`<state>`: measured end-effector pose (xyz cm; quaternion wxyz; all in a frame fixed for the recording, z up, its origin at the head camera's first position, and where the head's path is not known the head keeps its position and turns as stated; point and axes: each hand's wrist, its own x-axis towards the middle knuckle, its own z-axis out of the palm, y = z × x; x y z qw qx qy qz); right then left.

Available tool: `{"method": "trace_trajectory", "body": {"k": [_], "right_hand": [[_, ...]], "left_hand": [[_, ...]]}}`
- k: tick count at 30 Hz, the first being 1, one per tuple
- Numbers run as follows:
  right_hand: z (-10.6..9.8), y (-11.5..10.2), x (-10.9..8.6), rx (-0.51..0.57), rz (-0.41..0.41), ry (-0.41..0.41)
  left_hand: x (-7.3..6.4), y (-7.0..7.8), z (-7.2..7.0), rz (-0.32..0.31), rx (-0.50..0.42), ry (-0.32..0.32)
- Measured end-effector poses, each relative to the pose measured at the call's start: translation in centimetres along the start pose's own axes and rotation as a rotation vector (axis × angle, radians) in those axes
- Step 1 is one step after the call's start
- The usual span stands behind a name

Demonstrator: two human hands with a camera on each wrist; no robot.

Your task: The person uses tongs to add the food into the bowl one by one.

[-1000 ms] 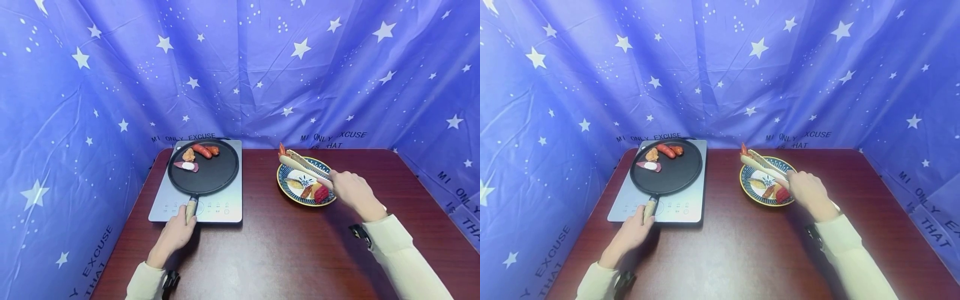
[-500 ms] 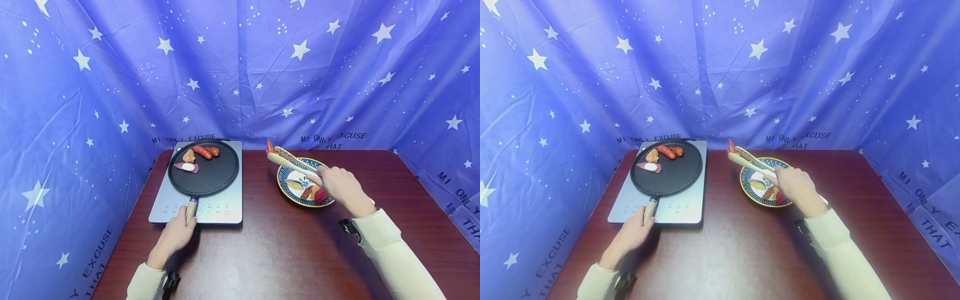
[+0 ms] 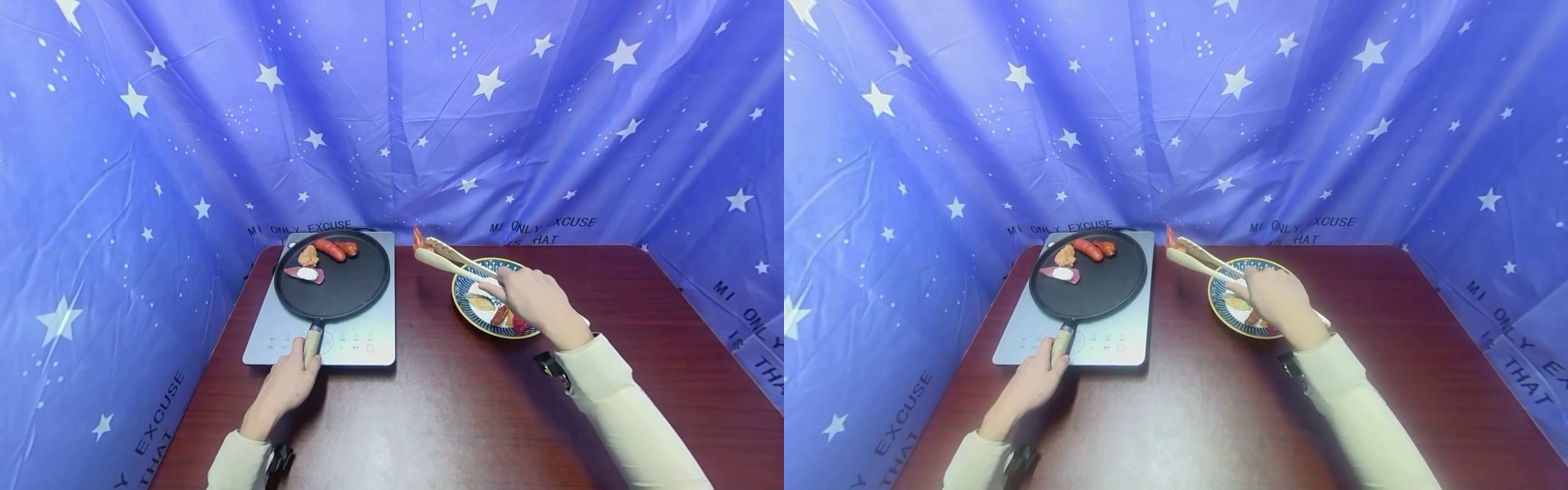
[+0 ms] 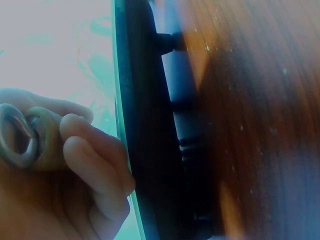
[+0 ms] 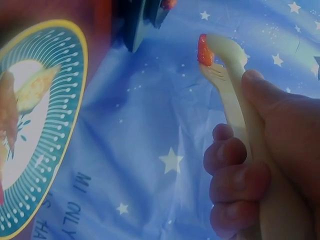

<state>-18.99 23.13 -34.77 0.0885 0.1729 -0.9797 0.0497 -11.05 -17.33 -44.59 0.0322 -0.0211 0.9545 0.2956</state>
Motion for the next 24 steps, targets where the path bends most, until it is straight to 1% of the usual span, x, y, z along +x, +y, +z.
{"method": "trace_trajectory", "body": {"k": [6, 10, 12, 14, 17, 24], "right_hand": [[0.2, -1.0, 0.7, 0.036, -0.026, -0.043], [0.3, -1.8, 1.0, 0.099, -0.017, -0.093], [0.4, -2.2, 1.2, 0.119, -0.013, -0.101], [0.4, -2.6, 1.4, 0.125, -0.030, -0.089], [0.7, -3.2, 1.8, 0.096, -0.056, -0.056], [1.4, -4.5, 2.5, 0.060, -0.071, -0.011]], "left_hand": [[-0.1, 0.1, 0.0, 0.007, 0.001, 0.006], [-0.1, 0.1, 0.0, 0.006, 0.005, 0.003], [-0.1, 0.1, -0.1, 0.005, 0.007, 0.001], [0.0, 0.1, -0.1, 0.003, 0.007, -0.002], [0.0, 0.1, -0.1, 0.003, 0.001, -0.004], [0.1, 0.0, 0.0, 0.013, 0.001, 0.000]]}}
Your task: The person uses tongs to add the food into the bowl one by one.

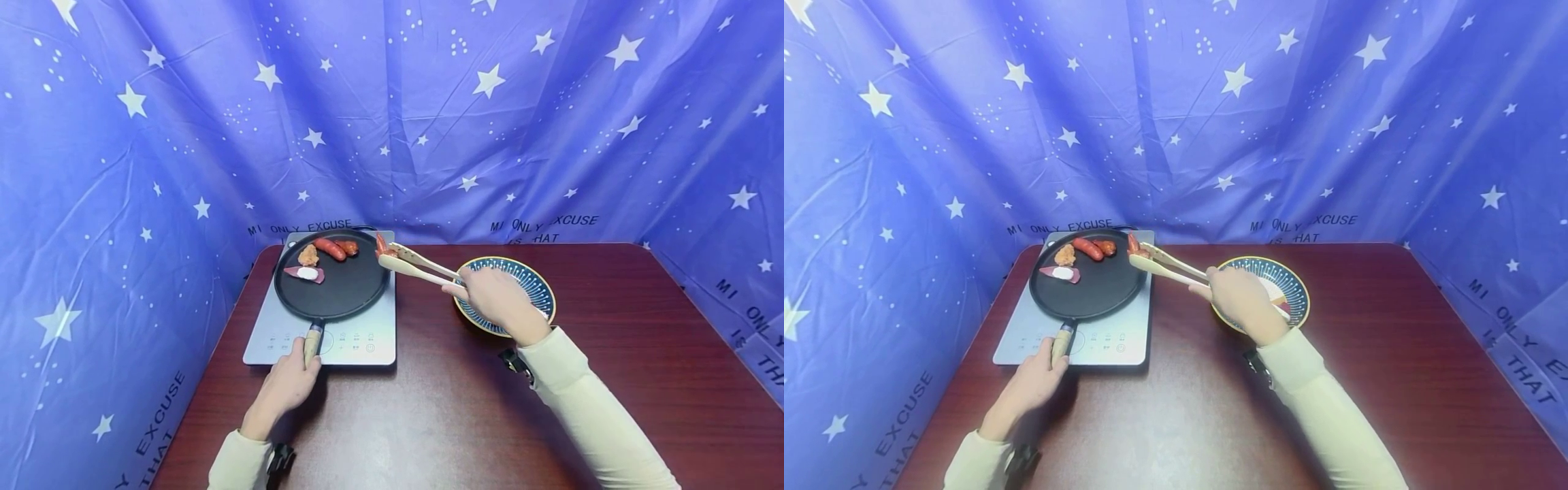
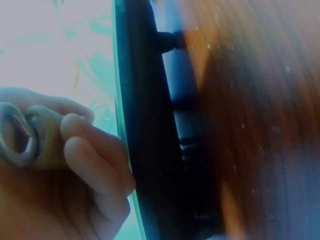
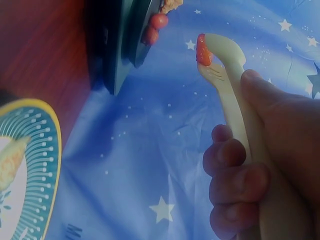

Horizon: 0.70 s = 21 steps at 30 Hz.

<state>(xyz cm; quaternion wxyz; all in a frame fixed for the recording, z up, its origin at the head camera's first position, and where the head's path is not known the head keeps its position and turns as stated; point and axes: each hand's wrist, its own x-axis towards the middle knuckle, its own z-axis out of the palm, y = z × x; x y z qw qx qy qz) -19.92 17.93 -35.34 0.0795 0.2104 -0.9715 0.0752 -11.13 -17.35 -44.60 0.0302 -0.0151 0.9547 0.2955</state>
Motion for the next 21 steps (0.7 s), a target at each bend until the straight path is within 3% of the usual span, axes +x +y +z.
{"method": "trace_trajectory", "body": {"k": [21], "right_hand": [[2.4, -2.7, 1.6, -0.012, -0.077, 0.026]], "left_hand": [[0.1, 0.0, 0.0, -0.015, 0.010, 0.000]]}}
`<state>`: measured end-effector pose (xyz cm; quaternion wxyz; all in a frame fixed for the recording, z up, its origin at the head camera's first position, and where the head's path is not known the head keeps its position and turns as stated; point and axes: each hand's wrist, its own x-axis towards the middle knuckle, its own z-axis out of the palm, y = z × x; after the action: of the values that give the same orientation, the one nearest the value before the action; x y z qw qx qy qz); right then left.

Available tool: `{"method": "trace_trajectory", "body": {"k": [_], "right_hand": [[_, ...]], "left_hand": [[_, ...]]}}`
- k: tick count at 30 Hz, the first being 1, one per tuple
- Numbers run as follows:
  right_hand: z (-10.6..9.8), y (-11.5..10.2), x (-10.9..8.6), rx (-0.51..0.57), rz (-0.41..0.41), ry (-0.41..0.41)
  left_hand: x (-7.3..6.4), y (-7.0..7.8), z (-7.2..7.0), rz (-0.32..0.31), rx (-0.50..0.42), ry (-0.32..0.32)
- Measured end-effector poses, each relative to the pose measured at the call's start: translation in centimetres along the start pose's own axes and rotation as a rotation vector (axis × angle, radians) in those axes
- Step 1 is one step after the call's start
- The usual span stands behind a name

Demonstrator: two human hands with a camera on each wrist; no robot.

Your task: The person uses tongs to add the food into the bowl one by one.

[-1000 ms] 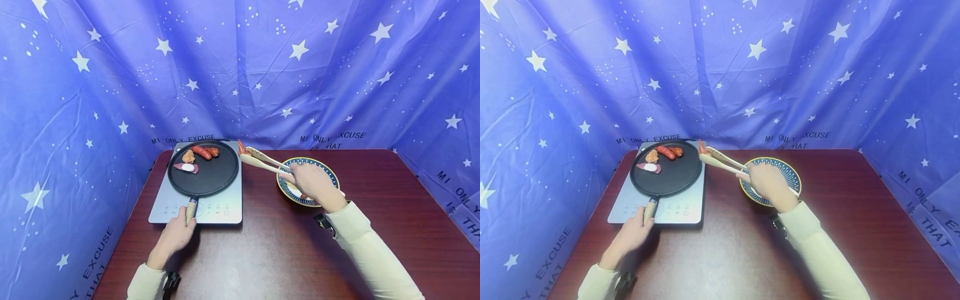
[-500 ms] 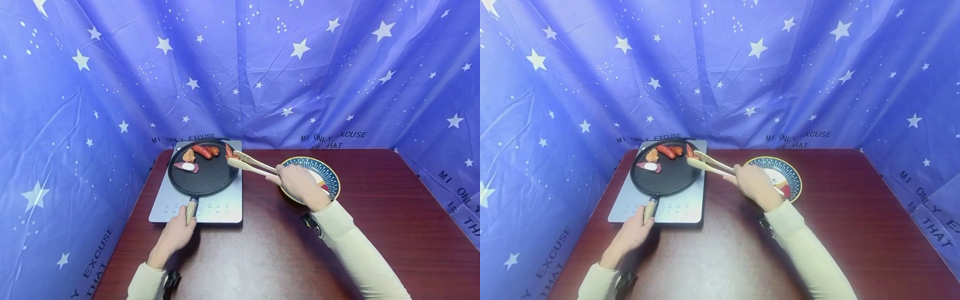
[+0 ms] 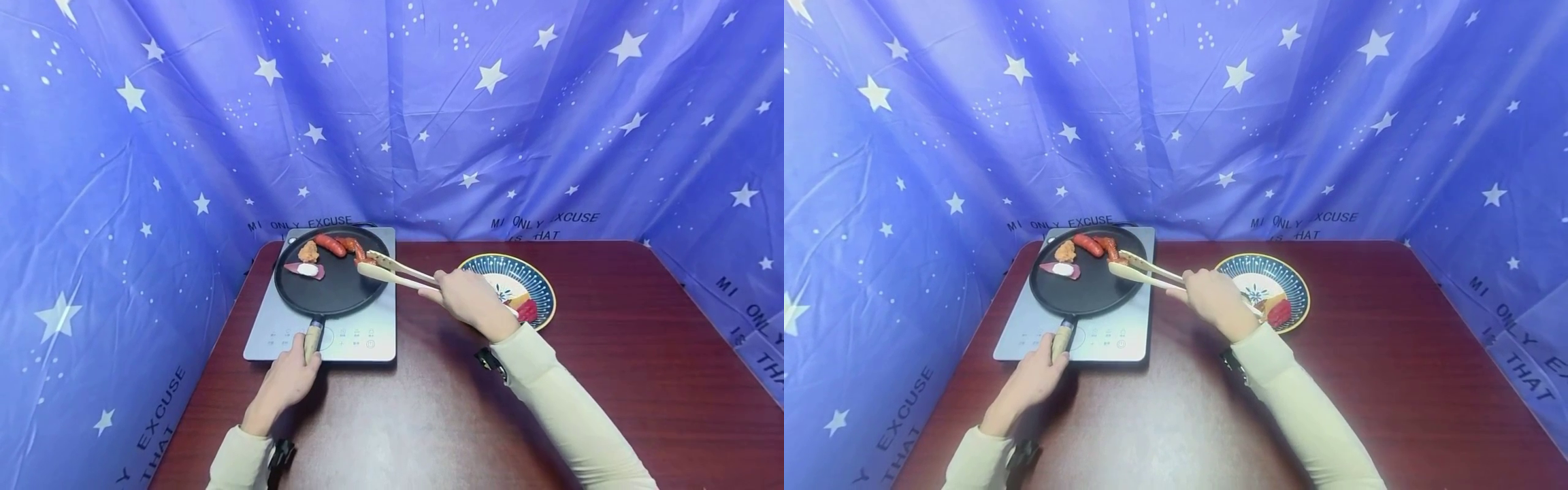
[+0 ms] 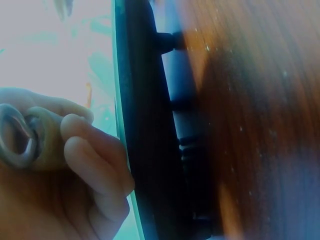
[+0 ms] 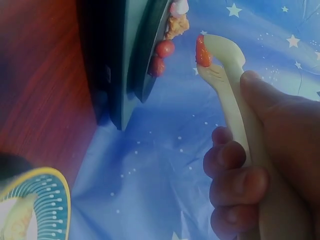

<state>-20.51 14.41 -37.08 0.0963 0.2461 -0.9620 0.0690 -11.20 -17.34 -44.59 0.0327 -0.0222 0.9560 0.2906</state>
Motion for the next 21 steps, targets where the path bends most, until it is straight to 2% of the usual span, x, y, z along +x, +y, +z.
{"method": "trace_trajectory", "body": {"k": [12, 21], "right_hand": [[1.3, -1.0, 1.2, 0.001, 0.004, -0.044], [2.0, -1.9, 1.8, -0.022, 0.006, -0.037]], "left_hand": [[0.0, 0.0, 0.0, 0.001, -0.003, -0.004], [0.1, 0.1, -0.1, -0.003, 0.004, -0.002]]}}
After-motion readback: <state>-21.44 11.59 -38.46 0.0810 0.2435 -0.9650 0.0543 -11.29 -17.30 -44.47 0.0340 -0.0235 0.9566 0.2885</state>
